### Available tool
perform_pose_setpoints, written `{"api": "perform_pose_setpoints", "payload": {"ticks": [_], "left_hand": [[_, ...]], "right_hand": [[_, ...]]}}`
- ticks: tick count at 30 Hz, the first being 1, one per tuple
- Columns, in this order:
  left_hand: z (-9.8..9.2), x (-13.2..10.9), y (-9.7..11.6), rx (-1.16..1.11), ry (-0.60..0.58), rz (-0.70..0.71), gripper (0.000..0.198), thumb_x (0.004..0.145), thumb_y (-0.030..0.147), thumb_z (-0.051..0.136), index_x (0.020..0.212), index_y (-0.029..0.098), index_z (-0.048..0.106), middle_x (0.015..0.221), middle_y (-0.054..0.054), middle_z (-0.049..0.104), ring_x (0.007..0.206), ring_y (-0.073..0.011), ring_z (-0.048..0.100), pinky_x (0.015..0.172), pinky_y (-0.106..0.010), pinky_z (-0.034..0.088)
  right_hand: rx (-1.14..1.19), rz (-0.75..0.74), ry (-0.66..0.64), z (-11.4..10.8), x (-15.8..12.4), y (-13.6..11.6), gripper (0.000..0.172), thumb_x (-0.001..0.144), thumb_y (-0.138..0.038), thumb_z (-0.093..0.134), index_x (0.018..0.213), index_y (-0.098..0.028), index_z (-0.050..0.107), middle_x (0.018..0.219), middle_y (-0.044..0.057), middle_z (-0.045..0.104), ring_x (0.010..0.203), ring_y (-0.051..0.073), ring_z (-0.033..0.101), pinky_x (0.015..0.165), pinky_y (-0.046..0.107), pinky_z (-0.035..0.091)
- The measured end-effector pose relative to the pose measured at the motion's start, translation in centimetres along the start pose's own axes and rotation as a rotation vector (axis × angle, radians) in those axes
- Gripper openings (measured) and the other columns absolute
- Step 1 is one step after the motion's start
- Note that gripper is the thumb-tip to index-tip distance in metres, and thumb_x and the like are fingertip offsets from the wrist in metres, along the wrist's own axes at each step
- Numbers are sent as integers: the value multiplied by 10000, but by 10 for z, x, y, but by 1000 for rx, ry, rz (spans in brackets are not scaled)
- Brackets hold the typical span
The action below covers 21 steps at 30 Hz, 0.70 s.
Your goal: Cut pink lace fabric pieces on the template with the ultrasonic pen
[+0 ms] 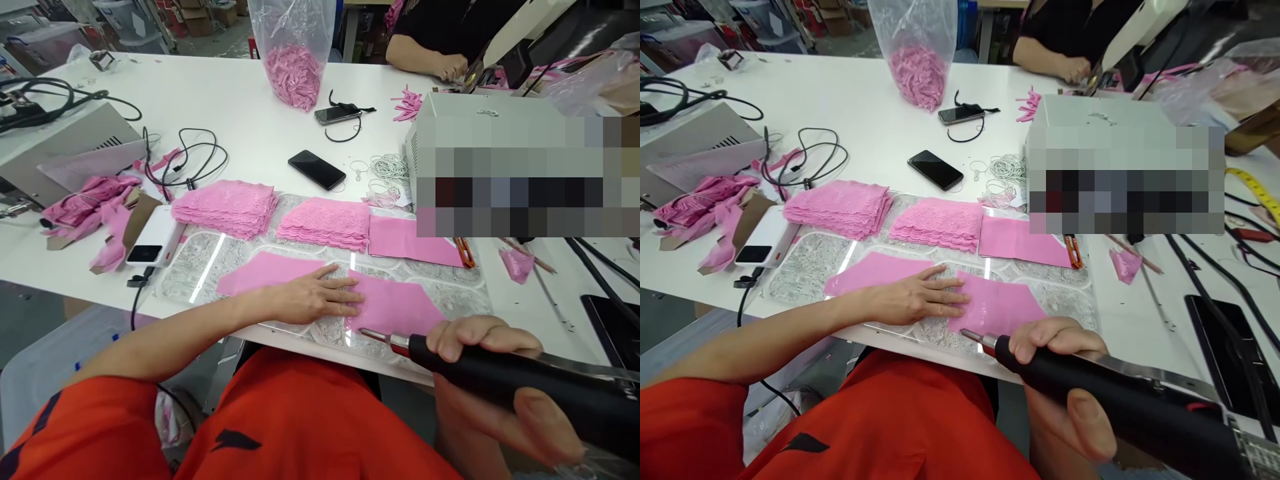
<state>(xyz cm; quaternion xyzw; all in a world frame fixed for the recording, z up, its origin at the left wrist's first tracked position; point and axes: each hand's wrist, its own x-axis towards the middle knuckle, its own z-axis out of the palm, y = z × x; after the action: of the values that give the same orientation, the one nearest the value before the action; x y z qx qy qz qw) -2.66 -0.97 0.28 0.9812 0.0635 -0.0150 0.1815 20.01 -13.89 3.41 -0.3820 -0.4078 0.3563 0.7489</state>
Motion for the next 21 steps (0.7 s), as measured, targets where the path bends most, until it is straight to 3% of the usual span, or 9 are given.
{"api": "perform_pose_setpoints", "payload": {"ticks": [11,21], "left_hand": [[2,0,2,45,91,25,484,951,61,415,1350,289,565,1477,9,478,1460,-217,296,1233,-497,133],[3,0,2,50,109,29,475,966,75,412,1362,297,554,1482,1,470,1460,-211,293,1232,-507,135]], "right_hand": [[29,33,-72,18,-3,7,227,724,-372,614,866,-199,648,776,14,568,574,138,547,524,330,475],[-34,23,-119,19,-6,8,169,770,-348,587,857,-213,639,778,11,572,617,153,562,568,355,498]]}}
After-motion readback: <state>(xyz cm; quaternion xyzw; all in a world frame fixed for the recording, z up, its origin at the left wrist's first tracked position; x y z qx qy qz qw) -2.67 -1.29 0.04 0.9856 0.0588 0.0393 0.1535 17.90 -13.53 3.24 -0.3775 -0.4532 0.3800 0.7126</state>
